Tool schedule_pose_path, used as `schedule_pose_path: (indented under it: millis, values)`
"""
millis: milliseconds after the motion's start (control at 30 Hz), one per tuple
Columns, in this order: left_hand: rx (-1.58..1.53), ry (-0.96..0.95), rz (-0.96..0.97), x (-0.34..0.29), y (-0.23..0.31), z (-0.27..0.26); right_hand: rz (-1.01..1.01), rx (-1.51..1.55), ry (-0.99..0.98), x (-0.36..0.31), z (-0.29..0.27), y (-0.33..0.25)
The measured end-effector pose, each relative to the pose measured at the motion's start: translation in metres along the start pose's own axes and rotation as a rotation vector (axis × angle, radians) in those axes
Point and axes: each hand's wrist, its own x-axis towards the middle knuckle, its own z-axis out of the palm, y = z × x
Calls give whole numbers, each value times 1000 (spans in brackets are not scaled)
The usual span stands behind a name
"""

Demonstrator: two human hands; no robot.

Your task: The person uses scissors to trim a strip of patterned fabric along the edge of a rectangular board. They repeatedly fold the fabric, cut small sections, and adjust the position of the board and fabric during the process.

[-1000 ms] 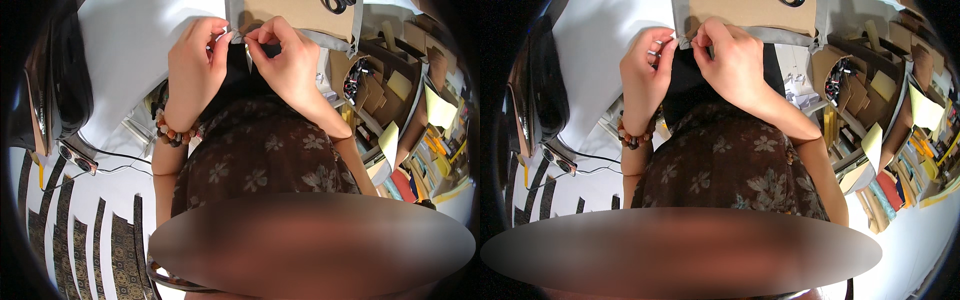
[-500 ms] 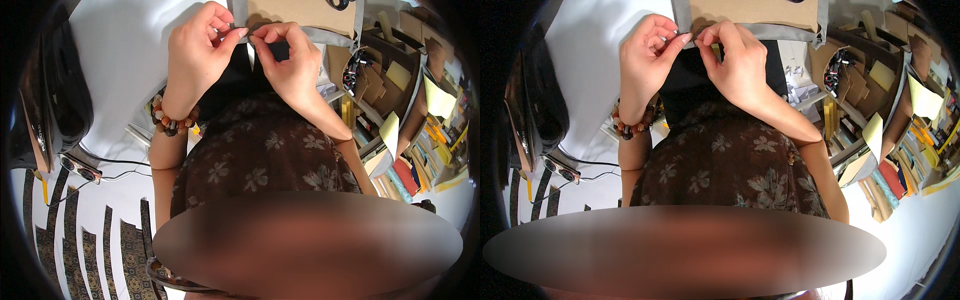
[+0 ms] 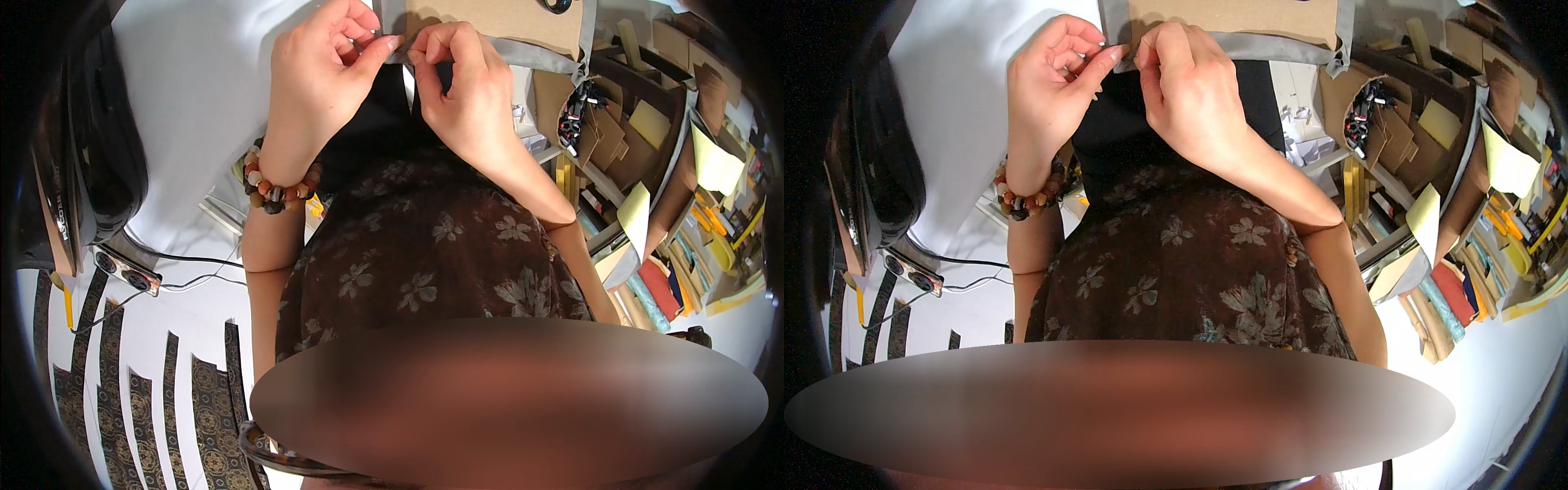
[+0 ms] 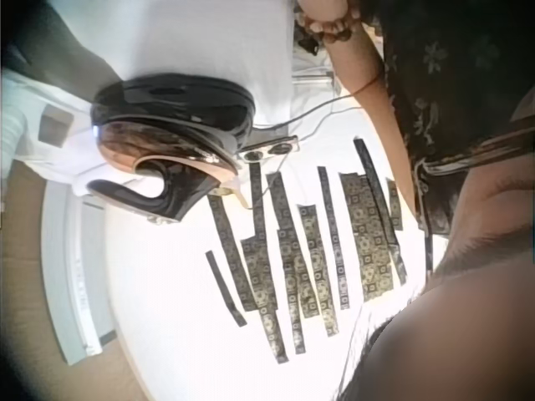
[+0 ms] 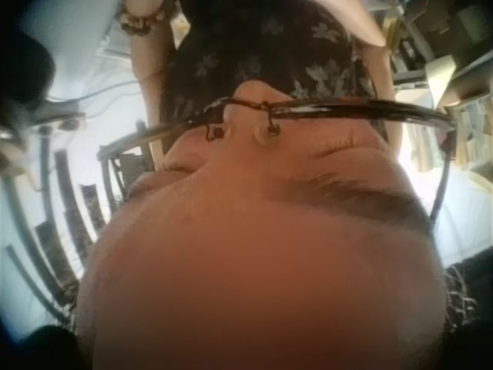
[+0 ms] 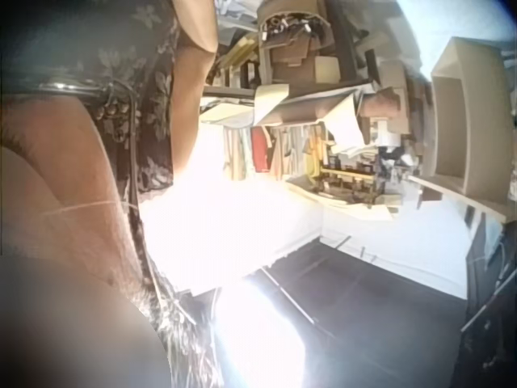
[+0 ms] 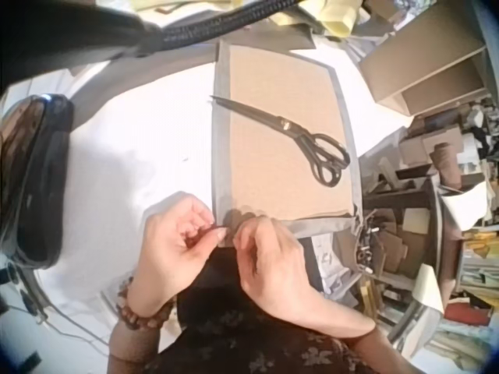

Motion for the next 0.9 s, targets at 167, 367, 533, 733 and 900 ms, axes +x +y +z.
schedule_pose_path:
  millis: [167,367,533,733,900]
  values:
    - [78,25,15,0,6,2,-49,-2,12,-4,4,6]
    - [91,42,13,0,3,3,-175,50,5,-6,4,20]
    - [77,27,-26,0,6,2,5,139,-17,-2,-8,9]
    - [37,16,-1,1,2,1,115,170,-27,-3,-4,4]
    - [31,14,2,1,2,1,73,199,-41,-2,-3,5]
